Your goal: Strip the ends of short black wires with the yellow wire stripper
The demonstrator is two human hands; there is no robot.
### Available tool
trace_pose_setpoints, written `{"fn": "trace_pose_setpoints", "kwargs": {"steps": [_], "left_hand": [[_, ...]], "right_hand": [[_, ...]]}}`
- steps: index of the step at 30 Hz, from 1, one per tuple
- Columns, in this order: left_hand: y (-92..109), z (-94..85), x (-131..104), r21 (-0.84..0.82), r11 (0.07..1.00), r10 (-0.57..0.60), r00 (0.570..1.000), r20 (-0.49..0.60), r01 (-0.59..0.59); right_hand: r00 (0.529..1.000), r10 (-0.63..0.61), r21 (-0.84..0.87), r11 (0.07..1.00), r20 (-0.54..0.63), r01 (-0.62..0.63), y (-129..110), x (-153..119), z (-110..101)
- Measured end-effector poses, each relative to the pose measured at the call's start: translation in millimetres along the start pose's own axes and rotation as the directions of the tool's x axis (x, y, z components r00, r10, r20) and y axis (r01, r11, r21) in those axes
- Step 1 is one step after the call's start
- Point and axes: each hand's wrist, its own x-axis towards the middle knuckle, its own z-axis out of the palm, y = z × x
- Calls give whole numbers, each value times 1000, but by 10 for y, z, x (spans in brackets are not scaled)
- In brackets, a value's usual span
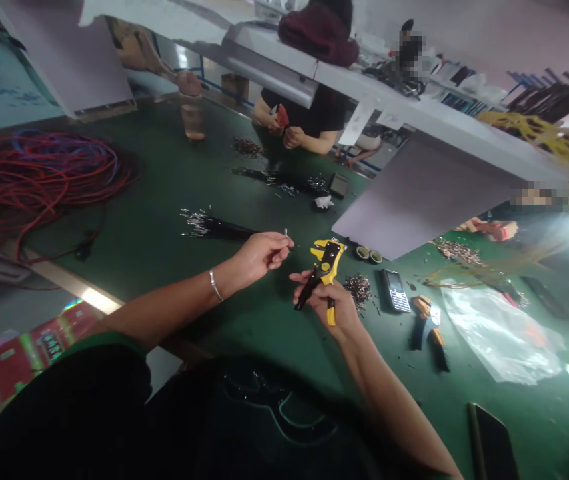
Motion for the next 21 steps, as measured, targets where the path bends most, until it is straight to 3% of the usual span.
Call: {"fn": "trace_pose_setpoints", "kwargs": {"steps": [4, 8, 10, 13, 15, 18, 21], "left_hand": [[1, 143, -98, 91, 995, 35, 999, -13, -34], [32, 226, -170, 166, 982, 86, 996, 24, -89], [41, 252, -189, 186, 977, 95, 994, 45, -102], [40, 284, -203, 216, 968, 114, 991, 72, -127], [41, 307, -214, 247, 958, 129, 987, 95, -149], [56, 353, -255, 283, 943, 146, 981, 125, -176], [85, 423, -333, 322, 922, 173, 973, 152, -214]], "right_hand": [[998, 57, -113, 992, -8, -57, 16, -130, -74], [980, 188, -392, 899, -59, -196, 71, -276, -175], [981, 153, -631, 751, -117, -192, 65, -350, -162], [990, 26, -936, 323, -141, -142, 39, -445, -53], [995, -16, -992, 85, -96, -94, 36, -488, 36], [1000, -6, -993, -114, -11, -11, 63, -526, 123], [999, 19, -975, -215, 50, 53, 82, -553, 132]]}}
